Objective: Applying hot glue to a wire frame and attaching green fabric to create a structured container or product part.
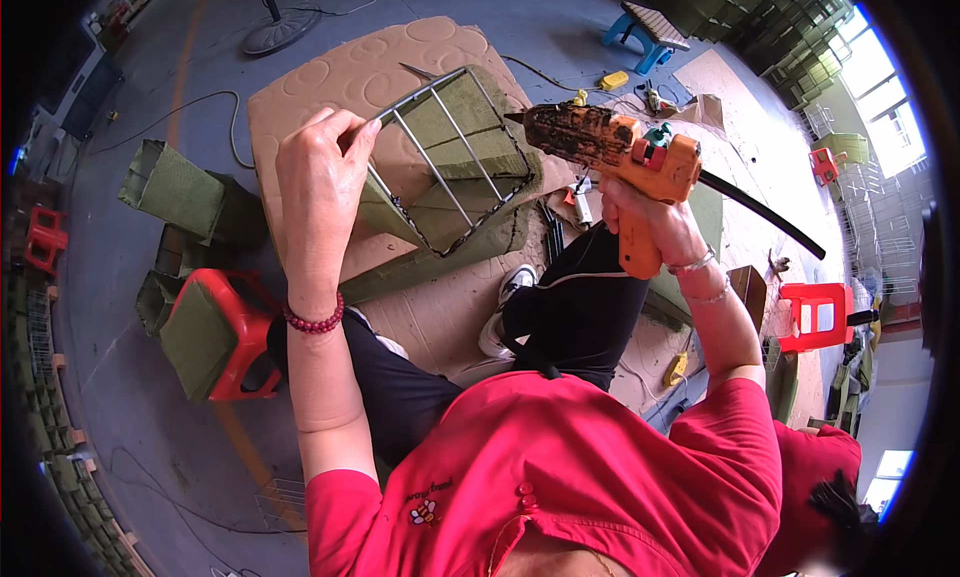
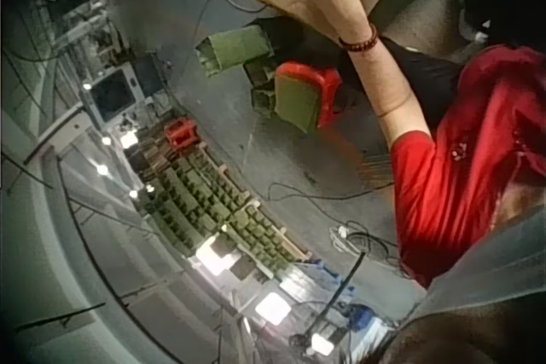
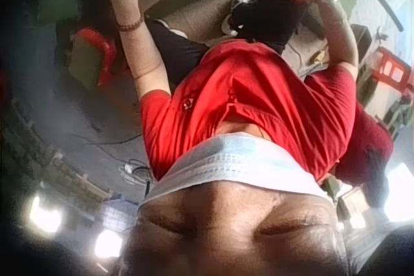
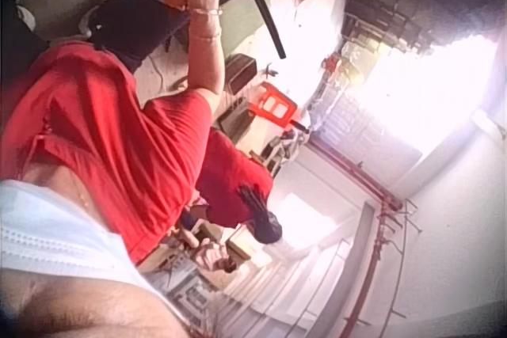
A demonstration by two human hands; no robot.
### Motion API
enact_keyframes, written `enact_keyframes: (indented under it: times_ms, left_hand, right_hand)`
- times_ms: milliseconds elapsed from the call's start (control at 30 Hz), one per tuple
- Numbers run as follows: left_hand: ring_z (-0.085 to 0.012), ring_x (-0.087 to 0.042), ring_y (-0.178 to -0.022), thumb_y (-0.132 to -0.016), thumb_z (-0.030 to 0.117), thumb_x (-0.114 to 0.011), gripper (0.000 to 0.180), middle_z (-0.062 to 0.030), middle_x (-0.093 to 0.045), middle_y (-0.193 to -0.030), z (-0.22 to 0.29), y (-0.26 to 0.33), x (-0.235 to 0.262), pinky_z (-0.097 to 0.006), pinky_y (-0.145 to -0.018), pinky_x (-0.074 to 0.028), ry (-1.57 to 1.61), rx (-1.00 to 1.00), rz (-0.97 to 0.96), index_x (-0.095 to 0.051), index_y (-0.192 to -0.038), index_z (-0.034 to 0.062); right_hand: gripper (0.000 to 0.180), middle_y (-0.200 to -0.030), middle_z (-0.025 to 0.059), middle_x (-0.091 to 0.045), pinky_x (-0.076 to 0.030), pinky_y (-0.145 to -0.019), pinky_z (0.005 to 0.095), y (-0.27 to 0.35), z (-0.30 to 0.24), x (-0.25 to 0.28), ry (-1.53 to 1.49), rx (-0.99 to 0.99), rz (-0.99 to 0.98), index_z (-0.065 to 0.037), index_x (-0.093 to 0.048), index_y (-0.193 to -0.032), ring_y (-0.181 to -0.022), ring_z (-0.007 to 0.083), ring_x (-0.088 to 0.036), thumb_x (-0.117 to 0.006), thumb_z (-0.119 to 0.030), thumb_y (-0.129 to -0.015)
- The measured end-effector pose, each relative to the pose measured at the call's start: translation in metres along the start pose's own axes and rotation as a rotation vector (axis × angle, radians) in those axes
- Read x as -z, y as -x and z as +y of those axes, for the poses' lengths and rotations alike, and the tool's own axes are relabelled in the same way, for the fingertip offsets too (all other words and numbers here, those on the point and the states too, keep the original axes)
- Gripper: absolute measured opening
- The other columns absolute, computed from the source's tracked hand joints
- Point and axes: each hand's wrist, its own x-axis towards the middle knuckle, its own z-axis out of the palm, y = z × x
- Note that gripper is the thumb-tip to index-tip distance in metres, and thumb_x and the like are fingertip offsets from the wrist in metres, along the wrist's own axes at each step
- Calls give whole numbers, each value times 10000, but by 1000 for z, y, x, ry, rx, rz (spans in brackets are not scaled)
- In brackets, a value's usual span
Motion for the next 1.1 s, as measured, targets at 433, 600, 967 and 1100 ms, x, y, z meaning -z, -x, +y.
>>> enact_keyframes:
  times_ms: [433,600,967,1100]
  left_hand:
    - [-192,-548,-552,-872,99,-713,165,-115,-603,-700,1,0,0,-320,-548,-423,-16,0,0,-656,-841,-52]
    - [-191,-552,-555,-872,99,-713,165,-115,-602,-700,-1,1,0,-317,-550,-425,-12,1,-1,-656,-842,-53]
    - [-179,-559,-561,-873,94,-712,162,-112,-607,-699,-2,1,3,-309,-553,-434,-3,18,-3,-653,-846,-54]
    - [-270,-550,-565,-865,112,-710,172,-132,-581,-703,-2,1,1,-381,-574,-419,34,44,1,-658,-803,-40]
  right_hand:
    - [235,-850,80,-660,-561,-687,315,3,-4,2,-108,-89,-16,20,-598,-1086,-742,161,-660,-684,-129,-925]
    - [216,-820,73,-655,-548,-671,308,2,-2,0,-86,-76,-5,17,-604,-1065,-726,156,-653,-681,-131,-928]
    - [172,-729,38,-625,-504,-592,279,-1,-7,-3,43,-39,19,-17,-612,-971,-633,130,-616,-697,-155,-912]
    - [194,-722,36,-617,-493,-580,269,5,-6,1,83,-25,-27,-21,-603,-1000,-626,123,-608,-705,-156,-905]
